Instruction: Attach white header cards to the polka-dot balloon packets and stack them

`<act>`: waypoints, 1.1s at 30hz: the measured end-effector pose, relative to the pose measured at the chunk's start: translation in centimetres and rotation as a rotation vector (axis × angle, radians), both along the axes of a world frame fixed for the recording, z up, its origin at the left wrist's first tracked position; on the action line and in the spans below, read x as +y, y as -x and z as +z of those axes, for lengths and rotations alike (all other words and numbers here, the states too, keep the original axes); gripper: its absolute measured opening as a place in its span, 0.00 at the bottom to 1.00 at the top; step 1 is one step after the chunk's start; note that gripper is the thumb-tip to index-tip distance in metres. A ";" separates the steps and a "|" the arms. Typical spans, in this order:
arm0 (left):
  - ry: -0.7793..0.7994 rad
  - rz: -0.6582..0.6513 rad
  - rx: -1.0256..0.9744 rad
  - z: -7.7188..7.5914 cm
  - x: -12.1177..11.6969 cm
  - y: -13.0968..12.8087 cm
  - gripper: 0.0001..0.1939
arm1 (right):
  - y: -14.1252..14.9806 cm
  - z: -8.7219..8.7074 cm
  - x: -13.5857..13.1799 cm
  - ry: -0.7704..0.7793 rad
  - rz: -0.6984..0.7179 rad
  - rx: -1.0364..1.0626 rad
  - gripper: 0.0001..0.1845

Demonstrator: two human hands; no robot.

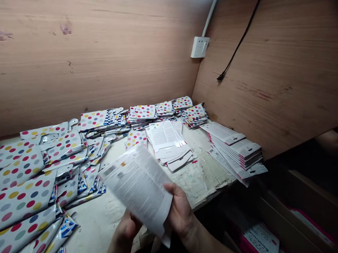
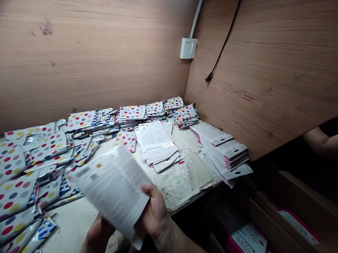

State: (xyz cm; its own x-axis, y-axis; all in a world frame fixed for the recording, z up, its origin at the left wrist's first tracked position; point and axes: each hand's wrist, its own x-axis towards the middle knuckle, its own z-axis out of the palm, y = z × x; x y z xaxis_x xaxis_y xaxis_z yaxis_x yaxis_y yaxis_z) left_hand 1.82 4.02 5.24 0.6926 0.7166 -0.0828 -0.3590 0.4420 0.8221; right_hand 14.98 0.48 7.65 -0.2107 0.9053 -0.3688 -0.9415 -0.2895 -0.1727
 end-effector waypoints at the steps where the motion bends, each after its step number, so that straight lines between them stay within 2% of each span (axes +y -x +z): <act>1: -0.017 0.036 -0.044 0.3 0.3 -0.4 0.66 | 0.3 0.2 -0.5 -0.046 0.038 -0.002 0.22; 3: -0.047 0.143 -0.164 0.5 0.3 -1.1 0.72 | 0.8 0.5 -1.6 -0.143 0.062 -0.027 0.22; 5: -0.029 0.207 -0.248 0.3 0.0 -1.1 0.71 | 0.5 1.1 -2.9 -0.230 0.139 -0.091 0.23; 7: 0.021 0.225 -0.216 -0.3 -0.1 0.0 0.69 | -1.3 1.8 -4.0 -0.339 0.339 -0.250 0.27; 8: 0.044 0.253 -0.158 -0.8 0.0 0.8 0.68 | -2.9 2.2 -4.2 -0.401 0.439 -0.407 0.27; 9: 0.064 0.308 -0.083 -1.3 0.3 1.7 0.66 | -5.0 2.6 -4.1 -0.455 0.491 -0.634 0.26; 10: 0.082 0.384 -0.005 -1.7 0.7 2.4 0.63 | -7.5 3.0 -3.6 -0.493 0.482 -0.924 0.24; 11: 0.105 0.451 0.073 -2.2 1.1 3.0 0.59 | -10.4 3.2 -2.6 -0.496 0.378 -1.278 0.22; 12: 0.129 0.501 0.144 -2.6 1.5 3.4 0.55 | -13.6 3.2 -1.3 -0.451 0.208 -1.648 0.20; 13: 0.151 0.529 0.198 -2.9 1.7 3.5 0.52 | -16.8 3.0 0.3 -0.373 0.056 -2.000 0.22; 14: 0.168 0.537 0.233 -3.0 1.7 3.4 0.49 | -20.0 2.6 2.0 -0.257 -0.019 -2.311 0.24; 15: 0.182 0.527 0.245 -3.1 1.4 3.2 0.48 | -23.1 1.9 3.7 -0.120 0.022 -2.554 0.27; 16: 0.195 0.502 0.235 -3.0 1.0 2.9 0.48 | -25.7 1.1 5.2 -0.009 0.144 -2.702 0.31; 18: 0.240 0.397 0.156 -2.8 -0.6 2.0 0.51 | -29.7 -0.8 7.1 0.084 0.265 -2.748 0.36; 20: 0.311 0.230 0.020 -2.6 -2.5 0.8 0.54 | -31.8 -2.9 7.1 0.129 0.327 -2.718 0.36; 22: 0.371 0.061 -0.141 -2.5 -4.2 -0.9 0.54 | -32.3 -4.6 5.6 0.189 0.334 -2.716 0.34; 24: 0.412 -0.110 -0.263 -2.7 -4.9 -3.7 0.53 | -32.1 -5.9 3.4 0.248 0.300 -2.725 0.32; 26: 0.470 -0.328 -0.275 -3.1 -4.4 -7.7 0.49 | -31.8 -6.8 1.2 0.277 0.259 -2.730 0.33; 27: 0.520 -0.397 -0.264 -3.3 -3.8 -10.1 0.48 | -31.7 -7.0 0.3 0.278 0.240 -2.729 0.33; 28: 0.578 -0.410 -0.257 -3.5 -2.9 -12.7 0.48 | -31.7 -7.2 -0.4 0.271 0.222 -2.726 0.34; 30: 0.683 -0.345 -0.249 -3.8 -0.8 -17.8 0.50 | -31.8 -7.3 -1.5 0.249 0.182 -2.716 0.38; 33: 0.658 -0.300 -0.291 -3.8 2.3 -24.1 0.52 | -31.8 -7.3 -2.5 0.202 0.091 -2.695 0.44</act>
State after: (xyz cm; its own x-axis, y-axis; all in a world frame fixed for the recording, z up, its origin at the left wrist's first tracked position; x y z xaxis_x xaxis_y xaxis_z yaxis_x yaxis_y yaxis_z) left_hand 25.91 6.32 1.44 0.9082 0.3615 -0.2109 -0.3080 0.9185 0.2480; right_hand 46.82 -2.01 0.30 0.4615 0.8728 0.1589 0.8796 -0.4270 -0.2095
